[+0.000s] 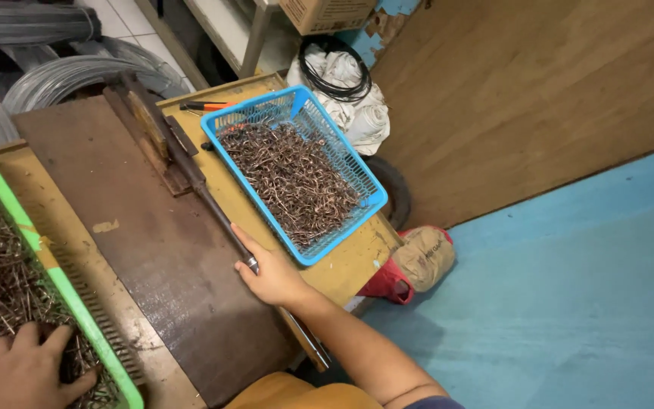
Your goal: The person is using a manual bending jig to shape small metal wires, transferring them from a green supply bin to a blue collection bin.
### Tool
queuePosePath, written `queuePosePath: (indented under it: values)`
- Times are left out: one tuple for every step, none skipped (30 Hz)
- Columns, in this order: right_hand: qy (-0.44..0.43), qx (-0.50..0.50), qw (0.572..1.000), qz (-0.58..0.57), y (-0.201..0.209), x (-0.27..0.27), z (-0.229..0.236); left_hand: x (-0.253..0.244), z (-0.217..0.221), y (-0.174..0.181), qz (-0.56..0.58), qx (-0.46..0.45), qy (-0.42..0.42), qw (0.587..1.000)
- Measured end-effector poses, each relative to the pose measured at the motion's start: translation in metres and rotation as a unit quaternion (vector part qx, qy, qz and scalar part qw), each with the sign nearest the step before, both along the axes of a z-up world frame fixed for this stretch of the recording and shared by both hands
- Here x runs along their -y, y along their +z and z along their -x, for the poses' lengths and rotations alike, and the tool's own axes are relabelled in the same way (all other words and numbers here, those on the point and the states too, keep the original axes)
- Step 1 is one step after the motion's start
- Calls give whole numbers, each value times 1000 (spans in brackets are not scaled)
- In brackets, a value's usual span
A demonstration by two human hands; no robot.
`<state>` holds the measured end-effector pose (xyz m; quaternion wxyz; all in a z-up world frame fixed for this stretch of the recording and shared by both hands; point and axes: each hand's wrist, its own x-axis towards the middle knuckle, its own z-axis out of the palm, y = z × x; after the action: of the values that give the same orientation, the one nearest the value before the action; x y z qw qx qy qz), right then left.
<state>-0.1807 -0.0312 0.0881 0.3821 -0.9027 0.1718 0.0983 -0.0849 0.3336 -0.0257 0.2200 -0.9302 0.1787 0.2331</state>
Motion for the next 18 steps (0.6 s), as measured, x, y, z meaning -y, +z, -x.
queuePosePath:
  values:
    - [0, -6, 1000, 5, 0, 0, -2, 4, -2, 9, -5, -21, -2, 1000]
    - [5, -6, 1000, 4, 1, -1, -4, 2, 1, 8, -5, -21, 3, 1000]
    - [-3, -26, 1000, 8, 3, -3, -4, 0, 5, 8, -10, 5, -12, 1000]
    - [-11, -46, 999, 12, 4, -4, -4, -1, 8, 7, -14, 30, -27, 999]
    - [-8, -48, 999, 12, 1, -4, -2, -2, 11, 6, -14, 28, -25, 999]
    - [-5, -37, 999, 19, -2, -4, 1, -3, 12, 5, -30, 29, -41, 998]
    - [-1, -20, 999, 28, -4, -2, -4, -1, 6, 6, -44, 36, -57, 997]
    - [2, -16, 999, 30, 0, -2, -8, -1, 3, 1, -43, 40, -54, 997]
    - [3, -32, 999, 40, 3, -4, -7, -3, 4, -5, -42, 53, -62, 996]
    - [3, -48, 998, 51, 5, -5, -5, -6, 6, -11, -40, 67, -71, 994]
    - [8, -55, 997, 50, 5, -5, -3, -8, 8, -16, -41, 60, -66, 995]
    - [5, -46, 998, 42, 6, -5, 0, -11, 10, -21, -11, 74, -67, 995]
    - [2, -31, 999, 36, 7, -3, -4, -12, 4, -25, 21, 95, -66, 993]
    - [7, -32, 999, 36, 6, -6, -2, -23, 10, -47, 21, 94, -62, 993]
    - [13, -29, 999, 41, 7, -5, -2, -29, 8, -69, 49, 139, -79, 986]
    - [19, -25, 998, 46, 7, -4, -3, -35, 5, -91, 77, 183, -95, 975]
    - [26, -25, 998, 47, 8, -3, -3, -29, 4, -80, 76, 184, -88, 976]
    - [28, -31, 998, 52, 8, -2, -3, -23, 2, -69, 39, 137, -74, 987]
